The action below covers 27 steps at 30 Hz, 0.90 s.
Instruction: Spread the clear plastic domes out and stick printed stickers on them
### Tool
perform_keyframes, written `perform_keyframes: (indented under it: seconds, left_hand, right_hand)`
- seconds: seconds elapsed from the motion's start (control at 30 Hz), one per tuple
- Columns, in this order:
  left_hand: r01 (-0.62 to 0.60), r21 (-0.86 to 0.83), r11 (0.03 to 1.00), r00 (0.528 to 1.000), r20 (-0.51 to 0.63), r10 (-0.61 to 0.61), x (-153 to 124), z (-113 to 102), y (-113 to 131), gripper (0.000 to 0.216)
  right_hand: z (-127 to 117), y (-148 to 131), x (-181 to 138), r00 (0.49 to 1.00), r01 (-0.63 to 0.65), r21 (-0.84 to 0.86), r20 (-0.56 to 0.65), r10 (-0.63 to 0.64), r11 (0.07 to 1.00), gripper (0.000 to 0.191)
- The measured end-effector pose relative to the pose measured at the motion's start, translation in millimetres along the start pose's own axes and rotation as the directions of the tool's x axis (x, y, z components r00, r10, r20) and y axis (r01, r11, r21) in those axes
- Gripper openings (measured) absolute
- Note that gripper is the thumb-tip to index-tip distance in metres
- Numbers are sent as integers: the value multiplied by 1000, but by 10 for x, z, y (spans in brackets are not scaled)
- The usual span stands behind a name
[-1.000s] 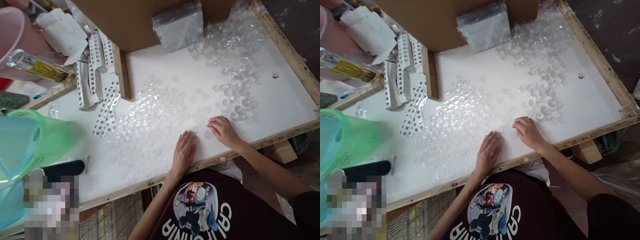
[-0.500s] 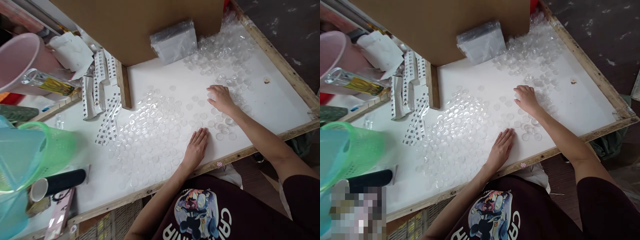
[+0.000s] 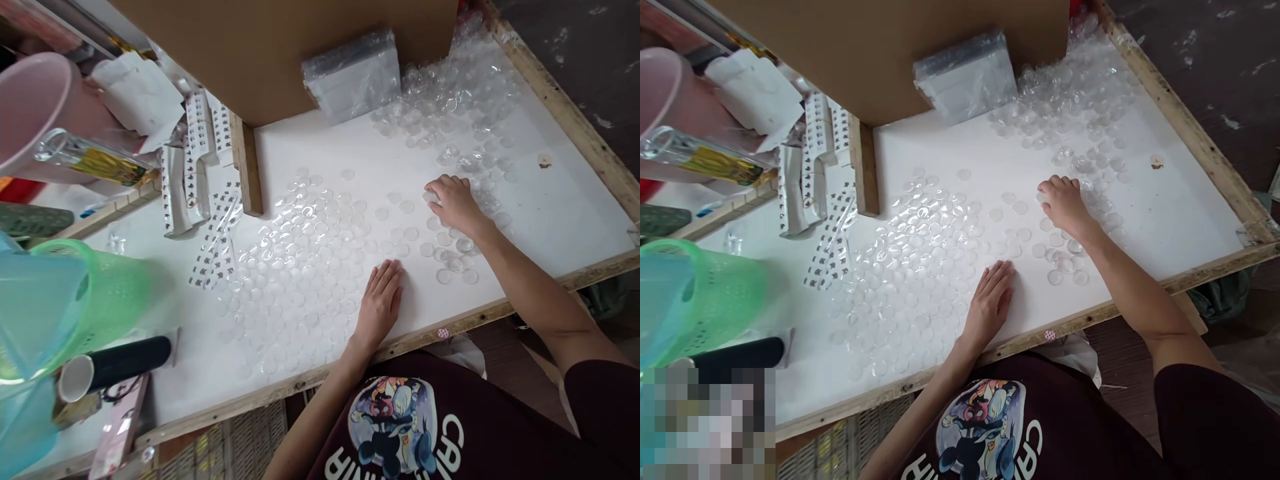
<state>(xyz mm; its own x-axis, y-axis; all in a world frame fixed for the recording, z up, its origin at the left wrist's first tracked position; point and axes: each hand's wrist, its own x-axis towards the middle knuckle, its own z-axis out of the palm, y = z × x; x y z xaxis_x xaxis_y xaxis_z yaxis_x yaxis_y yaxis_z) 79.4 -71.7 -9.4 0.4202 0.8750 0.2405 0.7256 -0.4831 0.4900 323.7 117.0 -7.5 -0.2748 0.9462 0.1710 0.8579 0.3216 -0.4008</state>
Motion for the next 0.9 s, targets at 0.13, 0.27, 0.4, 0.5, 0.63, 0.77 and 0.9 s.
perform_keyframes:
  seconds: [0.13,0.27,0.4,0.5,0.63,0.77,0.9]
  left_hand:
    - [1,-7,1000,1000,-23,-2,26,25,-16,40]
    - [-1,-24,1000,999,-35,0,39,25,-25,37]
    - [14,-44,999,999,-37,-16,51,15,-23,36]
    - [15,-56,998,999,-34,-17,58,8,-24,35]
    - [12,-74,997,999,-45,-15,64,-1,-32,33]
    - [15,-78,997,997,-70,-21,65,-10,-37,32]
    - [21,-72,997,997,-67,-26,62,-9,-37,32]
  right_hand:
    - [41,-35,26,1000,2,7,16,-2,1000,23]
    - [78,-104,47,1000,-2,13,11,2,1000,23]
    - [71,-150,38,1000,-21,99,15,19,995,21]
    - [61,-141,78,999,-39,157,-22,43,987,25]
    - [53,-64,195,996,-75,141,-46,82,987,33]
    - [0,-41,218,998,-50,124,-29,54,991,34]
    - [-22,-164,142,999,42,119,6,-43,992,26]
